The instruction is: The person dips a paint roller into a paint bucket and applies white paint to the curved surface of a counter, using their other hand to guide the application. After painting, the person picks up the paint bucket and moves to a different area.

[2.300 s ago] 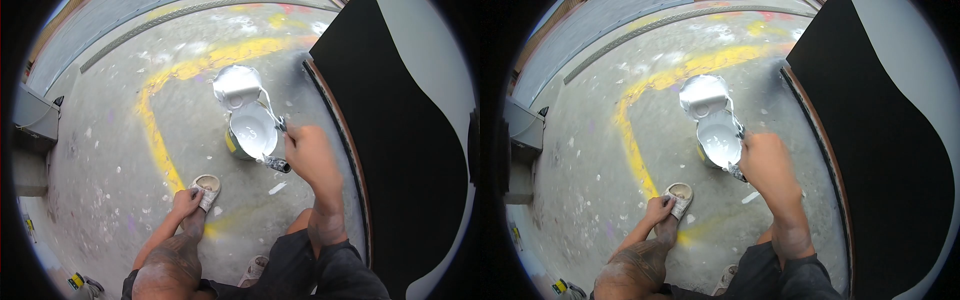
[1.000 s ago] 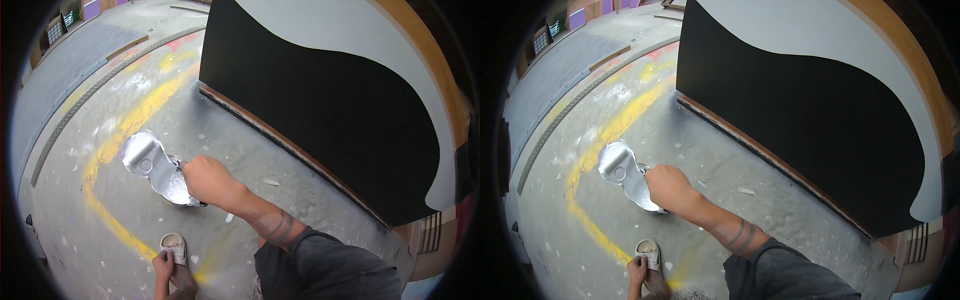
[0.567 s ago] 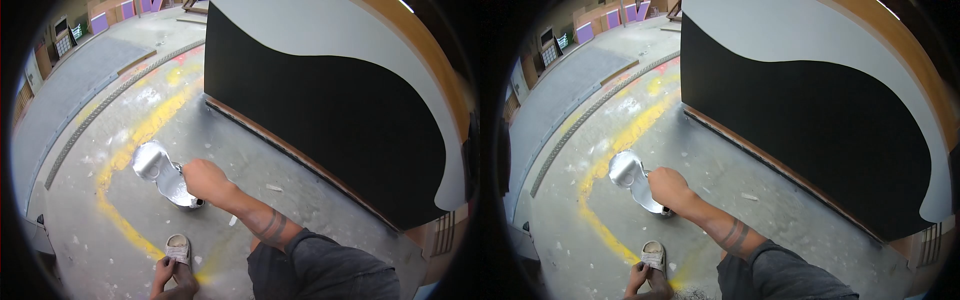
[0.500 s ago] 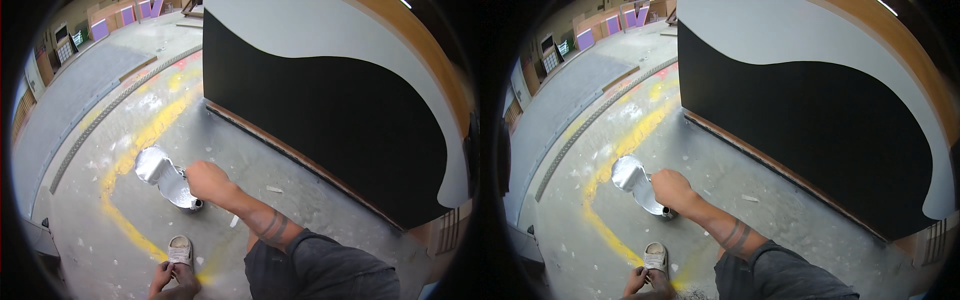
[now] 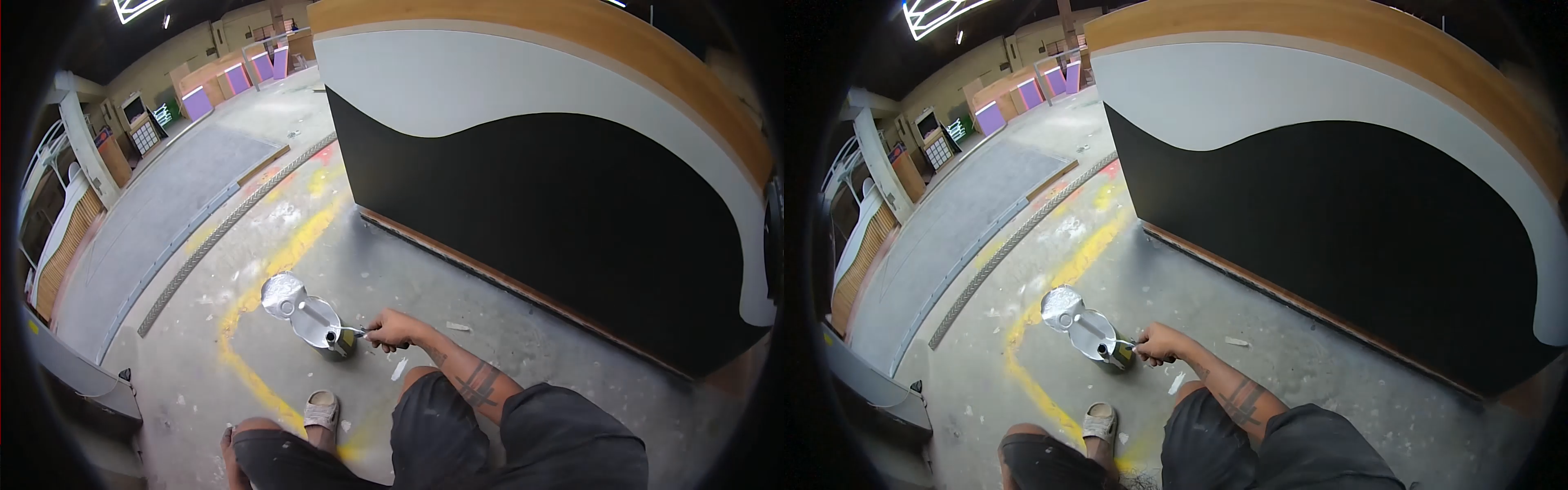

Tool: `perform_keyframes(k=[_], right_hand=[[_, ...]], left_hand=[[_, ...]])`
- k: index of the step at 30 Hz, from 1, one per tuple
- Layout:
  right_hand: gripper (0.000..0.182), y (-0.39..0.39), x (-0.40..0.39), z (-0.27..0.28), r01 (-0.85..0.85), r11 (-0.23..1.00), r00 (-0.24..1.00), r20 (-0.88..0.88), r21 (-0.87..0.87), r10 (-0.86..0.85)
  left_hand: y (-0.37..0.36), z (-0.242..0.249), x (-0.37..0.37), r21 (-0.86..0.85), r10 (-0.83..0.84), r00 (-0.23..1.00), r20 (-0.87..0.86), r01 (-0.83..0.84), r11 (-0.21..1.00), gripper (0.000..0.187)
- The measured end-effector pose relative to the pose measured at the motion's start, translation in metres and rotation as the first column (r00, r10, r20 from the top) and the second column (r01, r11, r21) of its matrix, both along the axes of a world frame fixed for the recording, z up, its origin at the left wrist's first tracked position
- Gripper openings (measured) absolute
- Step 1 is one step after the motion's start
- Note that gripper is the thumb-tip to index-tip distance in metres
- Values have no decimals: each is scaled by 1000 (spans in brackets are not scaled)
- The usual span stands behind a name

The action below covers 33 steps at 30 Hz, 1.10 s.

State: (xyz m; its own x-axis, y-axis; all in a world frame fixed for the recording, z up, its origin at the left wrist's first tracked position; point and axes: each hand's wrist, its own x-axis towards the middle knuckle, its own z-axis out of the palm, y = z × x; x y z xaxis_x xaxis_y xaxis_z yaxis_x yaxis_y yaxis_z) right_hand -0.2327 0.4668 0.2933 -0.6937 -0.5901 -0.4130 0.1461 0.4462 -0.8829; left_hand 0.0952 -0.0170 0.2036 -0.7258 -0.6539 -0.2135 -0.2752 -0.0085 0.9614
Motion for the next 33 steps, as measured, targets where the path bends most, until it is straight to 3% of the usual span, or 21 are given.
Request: perform_keyframes(k=[2,3,8,10,12,14,15,16,18,20,22,23,25,26,30,31,32,33], right_hand=[[25,1,2,-17,10,999,1000,11,-41,-10],[24,2,2,-25,10,998,1000,12,-66,-9],[24,10,6,-37,-3,998,1000,1,-59,3],[23,16,14,-28,15,999,1000,26,-40,-14],[24,16,18,-38,40,996,999,30,-74,-38],[25,17,21,-45,68,992,998,23,-110,-66],[24,17,21,-46,68,990,998,14,-125,-67],[24,16,20,-48,66,988,998,5,-140,-66],[24,16,16,-50,43,989,999,-3,-142,-44],[23,13,17,-56,21,991,1000,9,-134,-20],[24,15,12,-51,25,997,1000,18,-70,-24],[25,17,11,-45,12,998,1000,14,-62,-11],[24,18,4,-39,2,997,1000,-16,-79,-3],[24,13,2,-39,-14,994,999,-46,-108,9],[31,9,-4,22,-72,997,986,-149,-20,68],[34,7,-3,41,-88,996,977,-193,14,89],[38,6,-2,55,-98,994,966,-236,45,106],[37,5,-2,62,-111,993,946,-304,38,117]], left_hand=[[6,20,1,-33,134,989,-68,-137,990,36],[19,46,-3,-83,-20,1000,-6,20,996,37],[89,121,-24,3,40,990,-136,-40,999,38],[102,142,-28,6,5,949,-314,-3,1000,42],[129,170,-31,15,57,942,-330,-55,998,45],[146,192,-29,29,93,881,-464,-90,996,49],[155,201,-23,50,42,852,-521,-18,999,37],[167,209,-18,47,35,852,-523,-12,999,37],[198,221,-12,-180,-200,866,-458,130,975,41],[234,223,-14,-309,-301,894,-332,199,930,42],[267,219,-15,-332,-411,885,-220,329,884,39],[280,221,-17,-238,-477,862,-169,434,869,32],[300,224,-30,-319,-674,732,-101,618,718,22],[300,207,-39,-466,-769,629,-109,651,599,17],[325,161,-60,-456,-959,283,13,855,247,15],[331,147,-65,-592,-975,211,73,795,128,21],[338,136,-69,-676,-954,116,278,729,-108,25],[343,126,-74,-710,-944,62,324,675,-200,28]])
